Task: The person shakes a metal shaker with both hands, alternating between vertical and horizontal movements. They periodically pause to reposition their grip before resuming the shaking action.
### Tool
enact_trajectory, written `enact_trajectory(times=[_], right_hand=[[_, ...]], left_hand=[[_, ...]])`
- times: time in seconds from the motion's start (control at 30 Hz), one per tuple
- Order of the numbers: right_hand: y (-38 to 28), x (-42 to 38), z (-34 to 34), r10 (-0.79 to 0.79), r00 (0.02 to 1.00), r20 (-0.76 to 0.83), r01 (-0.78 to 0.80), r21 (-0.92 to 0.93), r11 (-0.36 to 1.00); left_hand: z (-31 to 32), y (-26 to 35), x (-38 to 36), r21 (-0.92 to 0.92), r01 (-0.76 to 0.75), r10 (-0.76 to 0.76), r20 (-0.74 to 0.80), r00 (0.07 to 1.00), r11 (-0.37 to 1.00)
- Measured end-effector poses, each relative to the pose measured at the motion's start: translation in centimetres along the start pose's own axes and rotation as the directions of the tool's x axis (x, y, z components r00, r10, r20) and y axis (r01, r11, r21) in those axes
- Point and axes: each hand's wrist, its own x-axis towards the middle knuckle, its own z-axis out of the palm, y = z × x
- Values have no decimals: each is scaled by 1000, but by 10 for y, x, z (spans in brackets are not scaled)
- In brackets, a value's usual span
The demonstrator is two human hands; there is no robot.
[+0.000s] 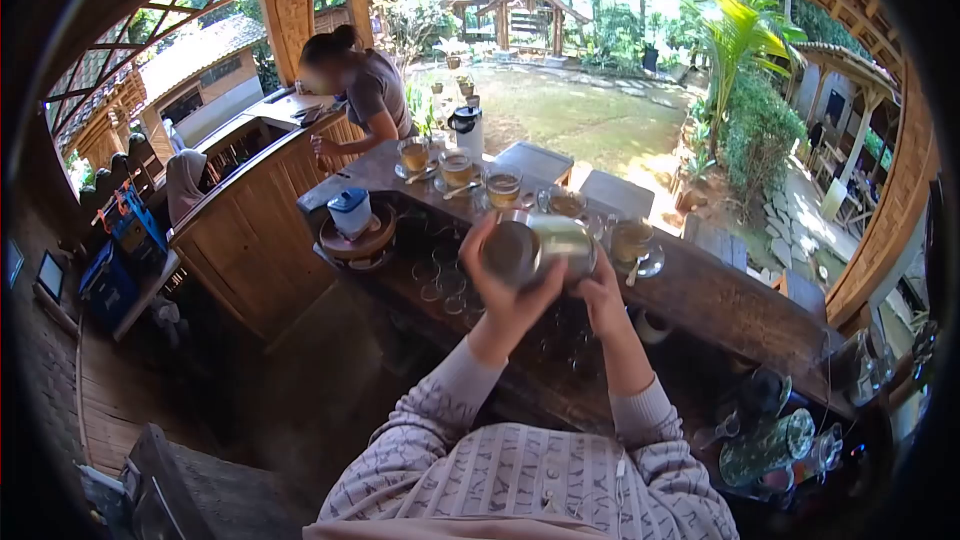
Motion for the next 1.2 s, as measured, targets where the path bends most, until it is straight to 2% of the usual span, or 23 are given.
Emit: enact_trajectory(times=[0.03,0.07,0.1,0.17,0.27,0.3,0.33,0.37,0.4,0.53,0.63,0.67,0.7,0.73,0.77,0.8,0.83,0.9,0.97,1.0,1.03,1.17,1.2], right_hand=[[-7,-6,10,-34,999,42,31,74,997],[-14,-7,21,-259,955,143,258,26,966],[-29,-8,33,-245,959,144,243,30,970],[-55,-9,50,-526,736,427,675,-404,617],[-22,-12,45,-497,841,214,540,-289,790],[13,-2,25,-374,925,69,374,-346,860],[33,5,16,-296,955,30,295,22,955],[36,7,14,-137,990,-39,142,175,974],[43,6,9,-120,992,-51,126,161,979],[4,-5,31,-306,948,85,313,-85,946],[-62,-12,52,-544,709,449,680,-227,697],[-66,-20,58,-543,747,383,640,-192,744],[-49,-21,38,-501,816,288,578,-428,695],[-22,-16,25,-403,900,164,431,-215,876],[3,-11,12,-263,962,70,261,34,965],[19,-8,-2,-174,985,17,171,112,979],[30,-8,-15,-81,996,-32,86,196,977],[31,-21,-36,-18,993,-116,37,164,986],[10,-30,-42,-86,989,-123,79,-57,995],[0,-36,-38,-120,985,-122,141,176,974],[-67,-48,-6,-403,915,-13,398,-142,907],[-122,-70,32,-345,886,-311,332,-95,939],[-98,-71,-4,-345,898,-273,363,18,932]], left_hand=[[-4,20,-2,-18,-97,97,-26,995,995],[-17,47,-9,-8,-142,142,-24,990,990],[-26,70,-11,6,-183,183,-23,983,983],[-19,83,4,-175,-692,652,-238,720,701],[-29,56,-2,-169,-596,594,-71,802,785],[-35,46,-12,-81,-383,388,58,920,920],[-24,23,-24,141,-100,91,69,993,985],[-16,-8,-10,209,-235,220,90,971,949],[-10,-14,-10,109,19,-30,101,994,994],[-17,44,-19,80,-325,326,4,945,942],[-6,67,-16,-64,-508,501,-96,860,859],[6,77,-6,-137,-585,551,-220,805,800],[13,84,-2,-203,-660,579,-343,740,723],[-33,71,-23,6,-303,294,234,927,953],[-35,38,-23,73,-272,233,335,913,960],[3,26,-23,341,-85,8,220,976,936],[21,-6,-20,75,-33,23,120,992,997],[26,3,-7,113,35,-62,246,967,993],[41,42,26,-195,-236,276,216,937,952],[53,64,30,-293,-347,386,88,918,891],[66,80,30,-373,-458,474,-53,879,807],[100,91,39,-504,-559,520,-233,822,658],[94,68,35,-539,-451,536,2,844,712]])
